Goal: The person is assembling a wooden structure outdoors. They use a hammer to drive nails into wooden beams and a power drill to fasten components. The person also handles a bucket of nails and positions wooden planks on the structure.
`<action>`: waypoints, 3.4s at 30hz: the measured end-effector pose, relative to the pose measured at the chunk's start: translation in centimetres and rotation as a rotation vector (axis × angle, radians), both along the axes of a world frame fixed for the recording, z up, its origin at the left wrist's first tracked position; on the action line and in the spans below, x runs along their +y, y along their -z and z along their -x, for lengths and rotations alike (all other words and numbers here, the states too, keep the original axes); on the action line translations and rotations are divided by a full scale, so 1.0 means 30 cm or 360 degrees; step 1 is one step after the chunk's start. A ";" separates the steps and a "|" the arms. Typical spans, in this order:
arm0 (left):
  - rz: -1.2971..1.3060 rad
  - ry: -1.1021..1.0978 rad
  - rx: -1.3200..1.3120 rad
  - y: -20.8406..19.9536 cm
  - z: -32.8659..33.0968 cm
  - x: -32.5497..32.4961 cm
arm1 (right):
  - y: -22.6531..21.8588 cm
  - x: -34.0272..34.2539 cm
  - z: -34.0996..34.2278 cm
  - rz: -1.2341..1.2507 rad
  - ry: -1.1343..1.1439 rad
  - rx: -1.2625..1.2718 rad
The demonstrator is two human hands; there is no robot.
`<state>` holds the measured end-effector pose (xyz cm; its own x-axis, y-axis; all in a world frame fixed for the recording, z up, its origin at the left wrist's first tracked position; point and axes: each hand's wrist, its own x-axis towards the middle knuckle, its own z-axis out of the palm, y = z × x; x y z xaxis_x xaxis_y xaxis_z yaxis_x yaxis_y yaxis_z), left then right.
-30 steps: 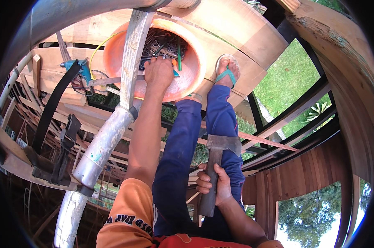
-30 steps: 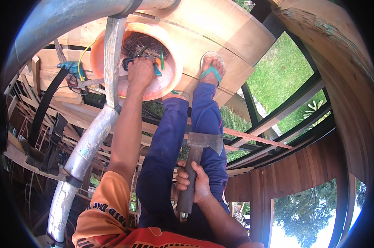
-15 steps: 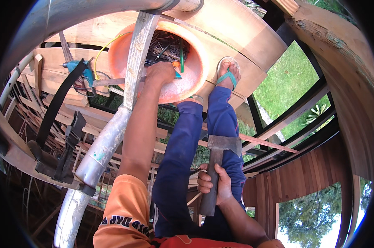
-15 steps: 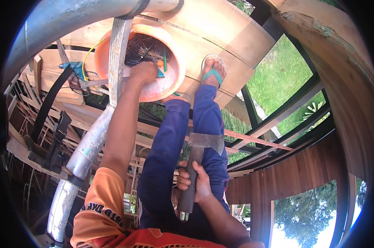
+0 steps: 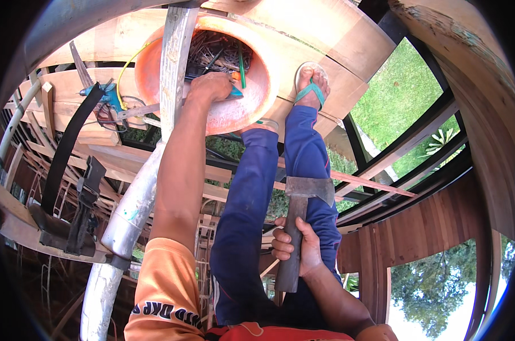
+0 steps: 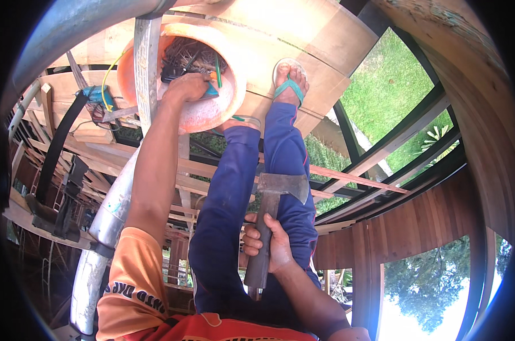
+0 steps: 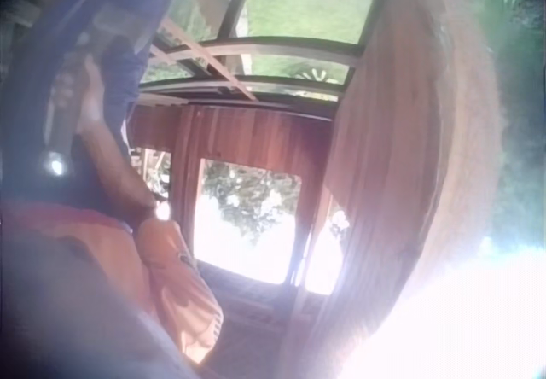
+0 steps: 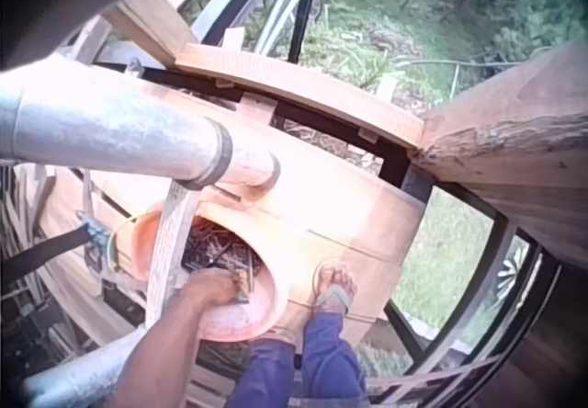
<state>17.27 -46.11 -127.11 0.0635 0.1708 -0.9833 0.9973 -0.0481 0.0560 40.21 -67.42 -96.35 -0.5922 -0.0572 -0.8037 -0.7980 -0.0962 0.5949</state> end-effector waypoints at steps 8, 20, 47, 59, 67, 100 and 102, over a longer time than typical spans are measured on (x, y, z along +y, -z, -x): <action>-0.0004 0.0130 -0.0137 -0.011 0.004 0.022 | -0.010 0.022 -0.002 -0.0033 0.0015 -0.0002; -0.0086 0.0626 -0.0196 -0.055 -0.069 0.051 | -0.013 0.028 -0.005 -0.0029 0.0034 -0.0022; -0.0522 -0.3598 -0.1619 -0.703 -0.136 -0.060 | -0.096 0.154 -0.013 -0.0333 -0.0300 -0.0136; -0.1704 -0.2532 -0.1218 -1.952 0.078 -0.004 | -0.307 0.336 -0.168 -0.0522 -0.0392 -0.0076; -0.3770 -0.1001 -0.0056 -2.721 0.411 0.038 | -0.596 0.537 -0.397 -0.0696 -0.1205 -0.0477; -0.2932 -0.1527 0.0450 -2.250 0.561 0.114 | -0.843 0.791 -0.273 -0.1349 -0.1797 -0.0013; -0.2814 -0.1521 0.0429 -2.256 0.546 0.141 | -0.897 0.790 -0.257 -0.1398 -0.1758 -0.0111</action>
